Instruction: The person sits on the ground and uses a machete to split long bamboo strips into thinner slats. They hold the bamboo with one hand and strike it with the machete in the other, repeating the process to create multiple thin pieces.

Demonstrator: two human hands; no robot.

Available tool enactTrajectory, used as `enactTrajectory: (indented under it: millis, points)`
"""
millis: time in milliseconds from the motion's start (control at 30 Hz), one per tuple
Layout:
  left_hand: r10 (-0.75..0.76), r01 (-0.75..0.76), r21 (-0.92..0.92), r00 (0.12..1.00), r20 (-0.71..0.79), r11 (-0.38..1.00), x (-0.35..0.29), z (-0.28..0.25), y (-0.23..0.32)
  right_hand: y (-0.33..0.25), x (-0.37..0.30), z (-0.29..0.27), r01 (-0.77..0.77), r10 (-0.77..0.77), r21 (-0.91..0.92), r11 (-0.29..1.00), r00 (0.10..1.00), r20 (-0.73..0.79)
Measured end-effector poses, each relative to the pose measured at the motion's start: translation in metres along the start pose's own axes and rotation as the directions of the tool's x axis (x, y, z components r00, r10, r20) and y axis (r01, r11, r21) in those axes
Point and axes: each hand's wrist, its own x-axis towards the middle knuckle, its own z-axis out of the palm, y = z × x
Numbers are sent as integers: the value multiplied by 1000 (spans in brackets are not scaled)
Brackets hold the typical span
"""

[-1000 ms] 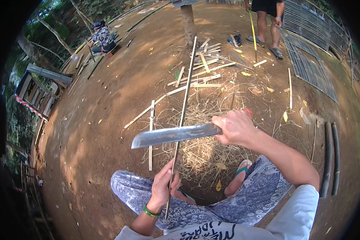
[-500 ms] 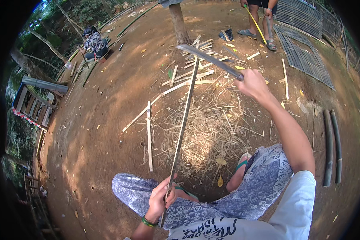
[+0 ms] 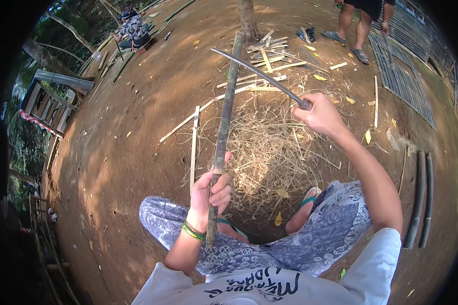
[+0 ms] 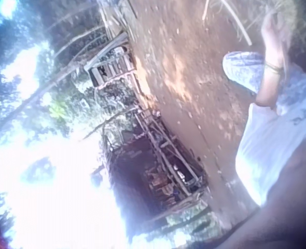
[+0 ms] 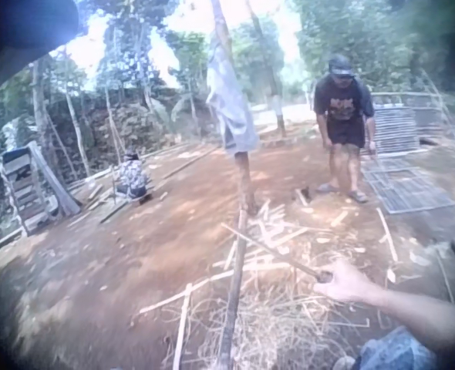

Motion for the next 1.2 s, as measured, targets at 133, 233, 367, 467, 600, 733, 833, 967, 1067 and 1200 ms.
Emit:
enactTrajectory:
  millis: [133, 233, 367, 467, 600, 733, 833, 967, 1067, 1200]
  points:
    - [16, -16, 12, 998, 68, 1000, 18, 8, 3, -18, -8, 1, 15, -14, -11, 1000, 995, 102]
    - [25, -29, 47, 996, 89, 998, 25, 13, 3, -35, -17, 4, 46, -51, 43, 998, 991, 120]
    - [40, -48, 94, 995, 88, 994, 31, 23, 1, -38, -26, 14, 290, -277, -80, 954, 950, 143]
    - [99, -102, 214, 995, 28, 971, 34, 26, -3, -52, -37, 19, 359, -323, -136, 923, 918, 230]
    - [218, -199, 442, 976, 8, 875, 36, 34, -7, -65, -53, 33, 478, -413, -219, 850, 865, 285]
    - [297, -267, 582, 954, 45, 768, 32, 37, -11, -61, -52, 38, 525, -460, -258, 811, 845, 271]
    - [308, -255, 592, 951, 12, 764, 29, 48, -12, -61, -47, 32, 488, -426, -292, 823, 869, 251]
    - [287, -239, 613, 958, 22, 753, 14, 47, -15, -50, -25, 9, 217, -178, -269, 939, 971, 162]
    - [314, -253, 641, 949, 20, 725, 18, 40, -14, -53, -38, 20, 413, -383, -308, 857, 911, 154]
    - [325, -280, 654, 944, 55, 702, 14, 40, -14, -52, -47, 30, 547, -521, -267, 793, 837, 168]
